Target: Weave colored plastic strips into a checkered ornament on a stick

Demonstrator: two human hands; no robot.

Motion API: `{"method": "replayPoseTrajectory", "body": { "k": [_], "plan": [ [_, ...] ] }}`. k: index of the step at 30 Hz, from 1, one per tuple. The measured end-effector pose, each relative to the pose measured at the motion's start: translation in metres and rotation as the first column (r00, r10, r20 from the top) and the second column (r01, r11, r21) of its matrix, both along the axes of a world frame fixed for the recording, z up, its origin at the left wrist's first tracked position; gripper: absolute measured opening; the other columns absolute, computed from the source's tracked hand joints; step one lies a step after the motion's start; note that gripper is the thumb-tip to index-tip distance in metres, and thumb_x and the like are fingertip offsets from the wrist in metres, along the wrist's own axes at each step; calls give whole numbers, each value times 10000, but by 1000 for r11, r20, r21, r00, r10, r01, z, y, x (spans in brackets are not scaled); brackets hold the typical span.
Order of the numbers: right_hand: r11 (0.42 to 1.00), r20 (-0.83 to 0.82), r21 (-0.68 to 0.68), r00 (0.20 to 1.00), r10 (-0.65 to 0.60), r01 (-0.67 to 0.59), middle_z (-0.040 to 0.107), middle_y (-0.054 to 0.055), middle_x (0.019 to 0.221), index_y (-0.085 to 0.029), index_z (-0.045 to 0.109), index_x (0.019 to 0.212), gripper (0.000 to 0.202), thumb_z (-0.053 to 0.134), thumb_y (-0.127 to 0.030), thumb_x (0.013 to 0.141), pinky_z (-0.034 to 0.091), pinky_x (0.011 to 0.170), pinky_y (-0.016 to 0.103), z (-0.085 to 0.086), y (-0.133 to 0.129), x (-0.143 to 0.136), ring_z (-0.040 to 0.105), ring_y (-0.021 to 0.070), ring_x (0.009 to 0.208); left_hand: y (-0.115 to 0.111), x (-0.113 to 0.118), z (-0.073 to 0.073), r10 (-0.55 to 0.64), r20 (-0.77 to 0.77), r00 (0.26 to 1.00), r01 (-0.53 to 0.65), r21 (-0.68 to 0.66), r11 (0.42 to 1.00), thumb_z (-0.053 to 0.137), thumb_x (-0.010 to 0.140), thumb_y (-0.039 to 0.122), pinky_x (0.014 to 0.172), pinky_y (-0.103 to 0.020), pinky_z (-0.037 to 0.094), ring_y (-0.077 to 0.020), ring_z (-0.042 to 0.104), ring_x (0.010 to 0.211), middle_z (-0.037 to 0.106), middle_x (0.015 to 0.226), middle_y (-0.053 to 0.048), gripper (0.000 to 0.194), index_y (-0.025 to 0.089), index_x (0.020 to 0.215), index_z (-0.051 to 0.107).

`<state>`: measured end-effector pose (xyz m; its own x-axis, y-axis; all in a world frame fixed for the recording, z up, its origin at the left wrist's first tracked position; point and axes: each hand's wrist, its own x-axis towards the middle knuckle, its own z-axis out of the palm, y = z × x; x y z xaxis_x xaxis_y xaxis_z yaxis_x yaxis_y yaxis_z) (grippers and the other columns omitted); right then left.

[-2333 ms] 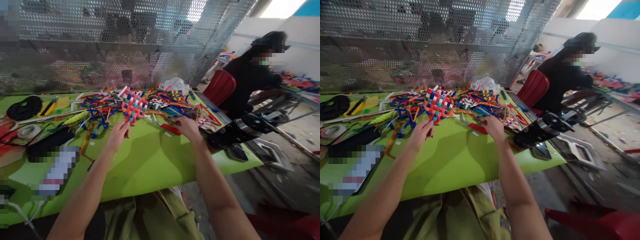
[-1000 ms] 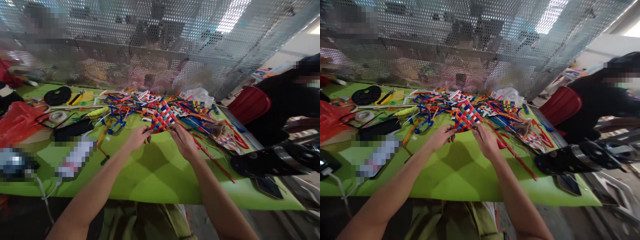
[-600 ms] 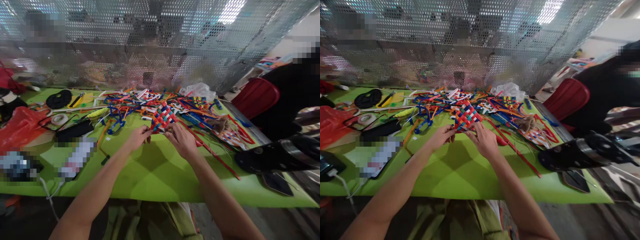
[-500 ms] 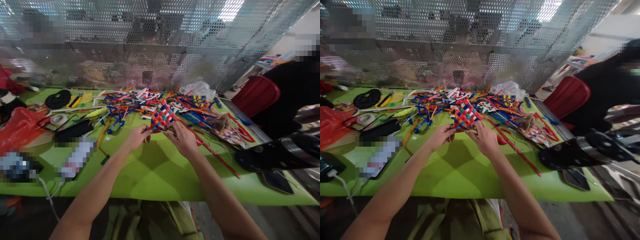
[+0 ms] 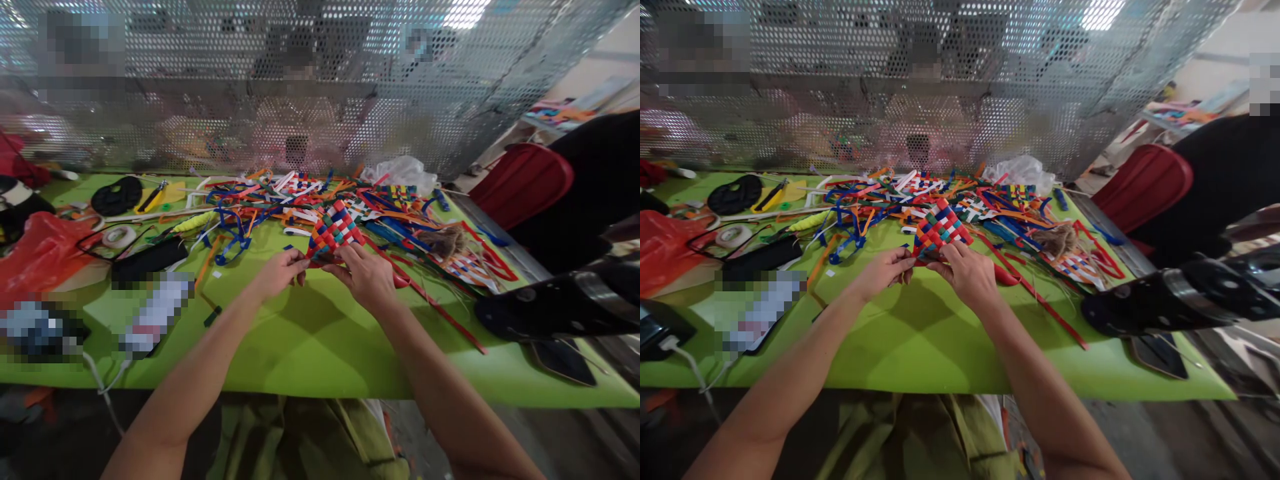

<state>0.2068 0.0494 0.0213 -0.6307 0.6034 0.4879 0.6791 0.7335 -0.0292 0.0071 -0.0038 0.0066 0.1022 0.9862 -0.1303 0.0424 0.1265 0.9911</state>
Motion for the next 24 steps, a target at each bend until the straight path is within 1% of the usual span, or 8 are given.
{"method": "replayPoseTrajectory", "body": {
  "k": [6, 10, 13, 18, 21, 24],
  "plan": [
    [997, -18, 75, 1000, 4, -3, 643, 60, 772, -175, 627, 905, 429, 386, -525, 970, 279, 545, 265, -1, -1, 1, 573, 162, 671, -1, 0, 3, -4, 59, 998, 6, -31, 999, 580, 836, 387, 437, -204, 279, -62, 435, 429, 582, 537, 18, 231, 178, 756, 527],
    [995, -39, 98, 999, 5, -1, 642, 56, 764, -168, 633, 910, 458, 397, -557, 955, 282, 536, 263, -1, -1, 1, 570, 156, 653, -1, 0, 5, 5, 75, 997, -1, -50, 999, 588, 833, 393, 436, -205, 283, -60, 418, 413, 569, 521, 25, 236, 179, 754, 528],
    [995, -23, 96, 999, 22, -20, 642, 57, 750, -165, 636, 891, 495, 374, -581, 951, 277, 531, 265, -1, -1, 0, 572, 157, 653, -1, 0, 5, -5, 57, 998, 8, -41, 999, 576, 843, 385, 456, -210, 303, -64, 429, 427, 571, 531, 23, 229, 180, 752, 527],
    [997, 8, 75, 999, 33, -33, 655, 63, 758, -170, 644, 907, 501, 341, -563, 968, 258, 516, 271, 2, -1, -1, 568, 155, 647, -2, -1, 6, -17, -3, 1000, 17, 3, 1000, 561, 850, 367, 508, -223, 335, -81, 480, 490, 567, 564, 25, 207, 186, 755, 526],
    [997, 6, 67, 999, 37, -38, 658, 62, 753, -171, 650, 917, 493, 346, -554, 970, 256, 516, 275, 3, -1, -1, 562, 151, 636, -3, -3, 7, -32, -29, 999, 33, 29, 999, 554, 853, 351, 530, -231, 345, -87, 492, 515, 568, 583, 24, 186, 187, 768, 535],
    [997, 8, 61, 999, 49, -49, 659, 58, 747, -174, 649, 873, 473, 362, -537, 974, 267, 528, 275, 3, -1, -1, 559, 146, 630, -3, -4, 7, -57, -42, 997, 59, 58, 997, 556, 847, 331, 540, -237, 350, -90, 491, 519, 558, 588, 27, 159, 185, 785, 543]
  ]
}}
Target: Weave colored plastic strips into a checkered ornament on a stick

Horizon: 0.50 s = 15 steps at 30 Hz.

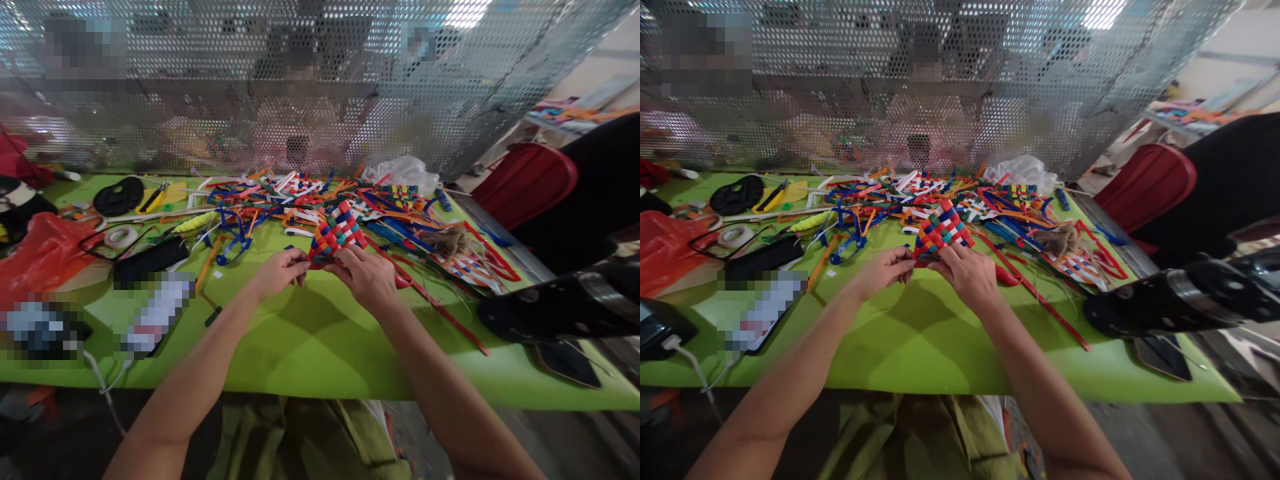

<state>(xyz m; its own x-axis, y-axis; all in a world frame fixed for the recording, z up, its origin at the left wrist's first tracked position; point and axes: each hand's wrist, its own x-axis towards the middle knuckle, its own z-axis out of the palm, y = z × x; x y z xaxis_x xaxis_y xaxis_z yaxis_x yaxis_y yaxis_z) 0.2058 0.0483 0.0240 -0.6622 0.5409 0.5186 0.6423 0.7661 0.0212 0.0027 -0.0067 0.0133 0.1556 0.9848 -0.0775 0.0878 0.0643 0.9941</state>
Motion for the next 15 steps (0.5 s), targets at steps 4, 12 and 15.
{"method": "replayPoseTrajectory", "body": {
  "k": [4, 12, 15],
  "plan": [
    [1000, 13, 2, 1000, -4, 4, 663, 58, 753, -185, 655, 862, 463, 367, -530, 975, 274, 542, 277, 0, -2, 0, 556, 143, 633, -1, 0, -1, -8, 9, 1000, 8, 42, 999, 565, 840, 350, 542, -239, 350, -95, 490, 535, 533, 590, 30, 177, 186, 779, 544],
    [999, 20, 11, 998, -52, 52, 664, 64, 717, -192, 676, 859, 467, 350, -502, 986, 269, 549, 296, 1, -7, -3, 549, 155, 621, -3, 2, 3, -1, 29, 1000, -1, 37, 999, 580, 833, 384, 512, -230, 331, -81, 439, 505, 494, 574, 37, 229, 189, 729, 518],
    [998, -30, 9, 997, -65, 65, 652, 58, 678, -195, 674, 824, 460, 370, -503, 980, 268, 549, 291, -1, -8, -4, 548, 154, 612, -2, 3, 2, 5, 51, 999, -7, 42, 999, 590, 830, 397, 510, -228, 328, -80, 451, 510, 500, 581, 36, 240, 186, 740, 520]
  ]
}}
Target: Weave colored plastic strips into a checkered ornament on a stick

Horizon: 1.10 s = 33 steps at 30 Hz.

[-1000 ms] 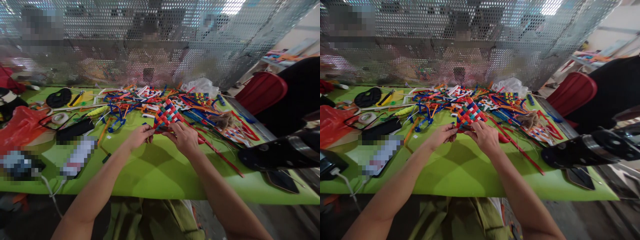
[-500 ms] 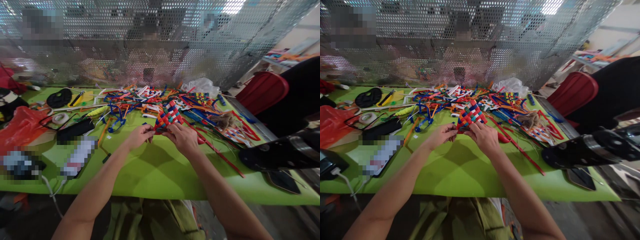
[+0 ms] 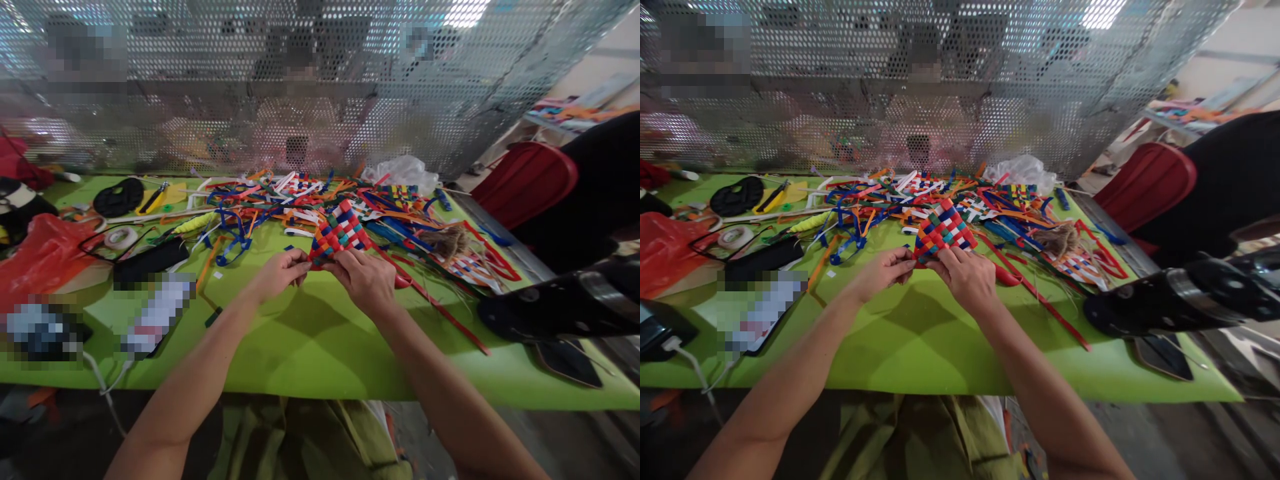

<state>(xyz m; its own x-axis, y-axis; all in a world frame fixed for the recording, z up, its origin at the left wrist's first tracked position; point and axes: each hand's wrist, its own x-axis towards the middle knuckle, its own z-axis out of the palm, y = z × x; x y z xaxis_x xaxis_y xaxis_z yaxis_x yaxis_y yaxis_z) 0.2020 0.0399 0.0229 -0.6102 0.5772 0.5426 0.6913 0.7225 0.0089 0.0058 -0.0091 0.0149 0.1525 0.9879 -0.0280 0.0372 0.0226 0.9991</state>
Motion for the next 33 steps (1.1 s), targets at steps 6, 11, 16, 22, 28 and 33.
{"method": "replayPoseTrajectory", "body": {
  "k": [6, 11, 16, 22, 28, 33],
  "plan": [
    [967, -280, -243, 960, 8, -79, 647, 47, 750, -193, 636, 843, 398, 436, -523, 946, 332, 578, 263, -2, 5, 2, 553, 152, 632, 3, 0, -6, 53, 68, 996, -47, -84, 995, 592, 834, 383, 483, -212, 298, -67, 454, 478, 531, 570, 35, 217, 174, 805, 543],
    [843, -575, -481, 812, -96, -240, 504, -7, 671, -209, 557, 819, 403, 477, -597, 892, 332, 562, 270, 0, 11, 2, 438, 140, 597, 7, -2, -9, 171, 136, 976, -151, -147, 978, 579, 844, 354, 429, -196, 232, -54, 422, 431, 543, 553, 32, 185, 171, 832, 553],
    [700, -742, -576, 630, -232, -421, 391, -45, 626, -228, 483, 727, 450, 654, -644, 731, 294, 525, 264, -1, 19, 2, 349, 117, 568, 7, 0, -8, 212, 193, 958, -183, -157, 971, 644, 806, 383, 441, -189, 274, -53, 448, 453, 534, 566, 42, 227, 174, 839, 563],
    [531, -658, -734, 637, -403, -423, 564, -11, 613, -210, 557, 714, 385, 669, -577, 737, 271, 483, 266, -7, 24, 2, 328, 96, 495, 8, 3, -15, 205, 195, 959, -184, -119, 976, 673, 782, 428, 437, -194, 277, -59, 464, 458, 528, 568, 44, 282, 179, 813, 543],
    [462, -697, -717, 544, -467, -522, 534, -39, 552, -199, 587, 714, 393, 768, -531, 610, 197, 446, 265, -11, 24, -3, 232, 66, 441, 7, 10, -21, 133, 162, 978, -115, -113, 987, 671, 775, 440, 453, -203, 313, -78, 495, 482, 571, 578, 23, 303, 164, 858, 581],
    [459, -685, -727, 584, -436, -510, 621, 0, 597, -201, 628, 715, 364, 775, -517, 609, 370, 513, 286, -8, 22, -3, 456, 113, 492, 6, 10, -14, 210, 186, 960, -200, -73, 977, 685, 771, 429, 712, -255, 477, -119, 601, 766, 685, 901, -45, 316, 169, 938, 617]
  ]
}}
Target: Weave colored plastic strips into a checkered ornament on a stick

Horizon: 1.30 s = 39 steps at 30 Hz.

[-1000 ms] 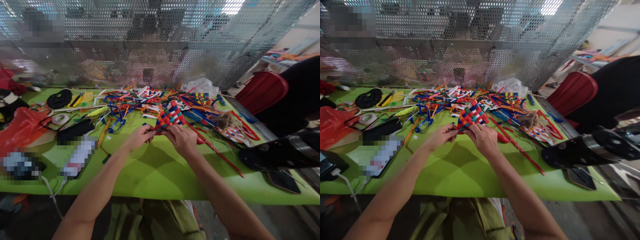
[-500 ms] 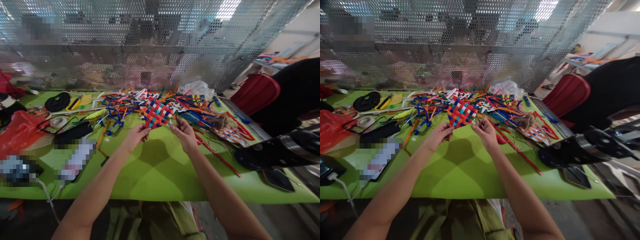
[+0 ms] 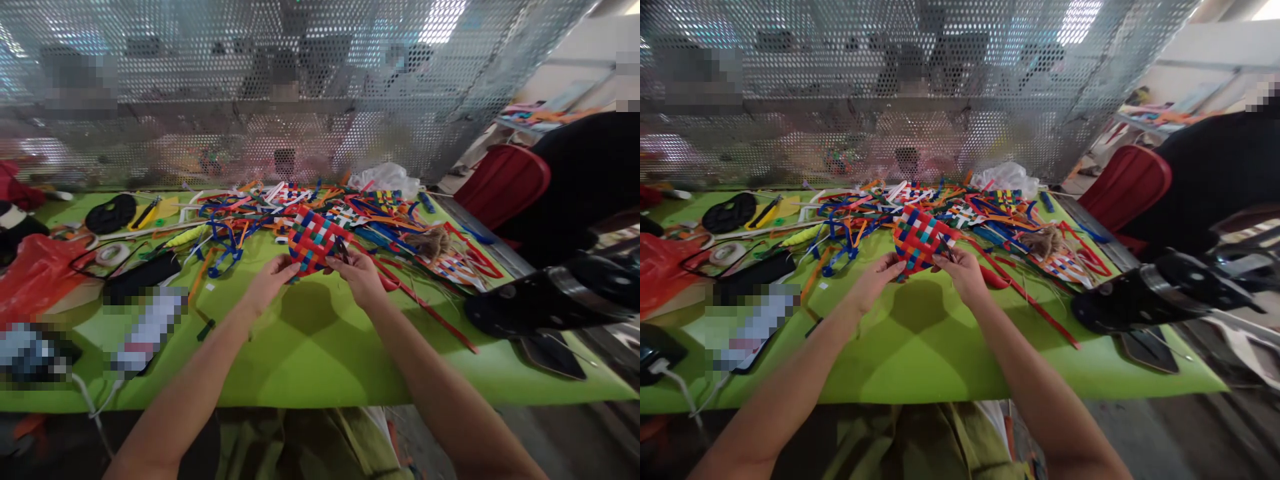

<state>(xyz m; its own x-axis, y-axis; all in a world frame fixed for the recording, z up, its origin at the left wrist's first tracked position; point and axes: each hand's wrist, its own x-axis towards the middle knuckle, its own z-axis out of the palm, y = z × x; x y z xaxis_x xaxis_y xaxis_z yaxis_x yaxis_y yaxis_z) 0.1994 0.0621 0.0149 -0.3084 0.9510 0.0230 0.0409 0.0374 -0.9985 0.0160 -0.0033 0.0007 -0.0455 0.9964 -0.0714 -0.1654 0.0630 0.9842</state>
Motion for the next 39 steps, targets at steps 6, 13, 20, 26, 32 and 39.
{"method": "replayPoseTrajectory", "body": {
  "k": [6, 13, 20, 26, 32, 39],
  "plan": [
    [997, 51, 19, 996, 67, -68, 639, 9, 595, -192, 643, 690, 359, 780, -512, 604, 460, 637, 325, 0, -1, -1, 582, 163, 591, 4, -9, 5, 204, 44, 978, -207, 71, 976, 701, 743, 424, 725, -266, 489, -111, 585, 719, 640, 797, 2, 282, 180, 842, 600],
    [996, 48, -14, 995, 88, -88, 688, 29, 682, -181, 673, 717, 354, 788, -498, 609, 478, 715, 331, -2, 3, 1, 620, 170, 664, 4, -10, 2, 281, 77, 957, -285, 43, 958, 697, 729, 371, 702, -264, 503, -110, 589, 693, 642, 770, 4, 230, 177, 810, 602],
    [990, -1, 36, 991, 137, -137, 656, 9, 666, -203, 636, 705, 318, 747, -497, 657, 461, 682, 328, -2, -2, -1, 590, 161, 647, 2, -8, 4, 249, 154, 956, -256, 23, 966, 683, 742, 370, 655, -241, 491, -97, 572, 654, 626, 723, 14, 211, 180, 753, 593],
    [994, -19, 35, 995, 103, -102, 634, 12, 649, -192, 628, 713, 343, 742, -513, 675, 373, 569, 277, 2, -7, 0, 515, 132, 597, 3, -9, 2, 256, 256, 932, -266, 5, 964, 721, 707, 365, 609, -227, 483, -85, 553, 619, 610, 711, 25, 230, 181, 747, 589],
    [1000, -78, 7, 997, -21, 21, 437, -62, 530, -194, 607, 708, 360, 754, -520, 665, 210, 462, 250, 5, -1, 3, 285, 67, 469, 2, -10, 7, 290, 157, 944, -307, 92, 947, 758, 671, 411, 620, -231, 498, -100, 573, 631, 619, 674, 20, 281, 171, 731, 625],
    [999, -116, 19, 993, -23, 26, 444, -52, 574, -206, 623, 705, 265, 772, -415, 636, 221, 482, 254, -3, 2, 3, 318, 80, 505, 2, -9, 5, 294, 198, 935, -315, 88, 945, 750, 692, 405, 588, -226, 478, -95, 558, 606, 618, 680, 20, 266, 175, 724, 621]
  ]
}}
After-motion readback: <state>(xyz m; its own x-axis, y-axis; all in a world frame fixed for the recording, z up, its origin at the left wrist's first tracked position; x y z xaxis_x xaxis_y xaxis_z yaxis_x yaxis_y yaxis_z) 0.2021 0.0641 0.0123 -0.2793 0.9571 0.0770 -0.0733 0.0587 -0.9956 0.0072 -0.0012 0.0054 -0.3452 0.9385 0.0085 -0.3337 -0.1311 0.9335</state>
